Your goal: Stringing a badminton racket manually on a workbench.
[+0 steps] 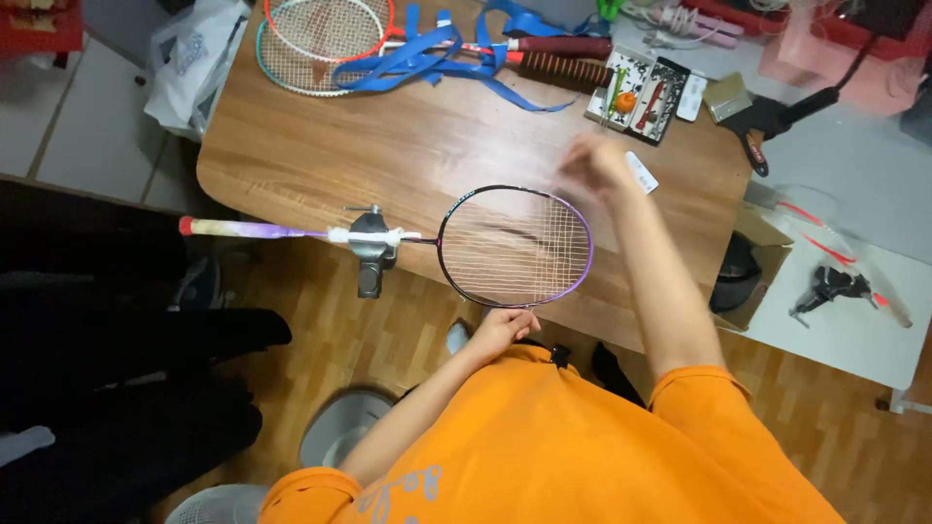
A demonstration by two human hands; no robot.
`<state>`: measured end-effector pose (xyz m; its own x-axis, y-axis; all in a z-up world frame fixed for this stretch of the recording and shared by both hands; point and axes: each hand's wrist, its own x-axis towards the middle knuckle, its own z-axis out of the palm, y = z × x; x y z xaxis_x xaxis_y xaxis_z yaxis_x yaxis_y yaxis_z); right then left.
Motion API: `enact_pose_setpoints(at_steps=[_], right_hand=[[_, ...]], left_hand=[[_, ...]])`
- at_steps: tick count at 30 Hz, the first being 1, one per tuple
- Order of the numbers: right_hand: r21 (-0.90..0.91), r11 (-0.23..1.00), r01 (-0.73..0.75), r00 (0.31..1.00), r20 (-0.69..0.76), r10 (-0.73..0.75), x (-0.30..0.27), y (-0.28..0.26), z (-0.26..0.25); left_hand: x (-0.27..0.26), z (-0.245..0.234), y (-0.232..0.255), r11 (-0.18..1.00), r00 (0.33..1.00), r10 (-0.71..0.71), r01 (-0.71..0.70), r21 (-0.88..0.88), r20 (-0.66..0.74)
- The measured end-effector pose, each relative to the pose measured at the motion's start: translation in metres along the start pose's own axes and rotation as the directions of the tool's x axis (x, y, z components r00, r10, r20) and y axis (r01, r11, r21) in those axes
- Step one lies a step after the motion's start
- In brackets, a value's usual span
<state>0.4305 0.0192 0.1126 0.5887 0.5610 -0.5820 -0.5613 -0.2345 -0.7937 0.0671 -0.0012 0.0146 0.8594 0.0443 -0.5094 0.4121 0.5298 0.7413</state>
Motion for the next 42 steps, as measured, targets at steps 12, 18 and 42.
enact_pose_setpoints(at_steps=[12, 18, 42], right_hand=[[-0.2, 0.844, 0.497, 0.864, 0.024, -0.503, 0.062, -0.04, -0.08], [-0.665, 0.742, -0.085, 0.851, 0.34, 0.401, -0.026, 0.024, -0.016], [0.158, 0.987, -0.035, 0.999, -0.033, 0.041, 0.023, 0.097, -0.022]], left_hand=[[0.011, -0.008, -0.022, 0.995, 0.999, -0.049, 0.047, -0.084, -0.022], [0.009, -0.011, -0.014, 0.996, 0.998, -0.064, 0.065, -0.053, 0.02], [0.003, -0.009, -0.006, 0.978, 0.988, -0.151, 0.15, -0.142, 0.001]])
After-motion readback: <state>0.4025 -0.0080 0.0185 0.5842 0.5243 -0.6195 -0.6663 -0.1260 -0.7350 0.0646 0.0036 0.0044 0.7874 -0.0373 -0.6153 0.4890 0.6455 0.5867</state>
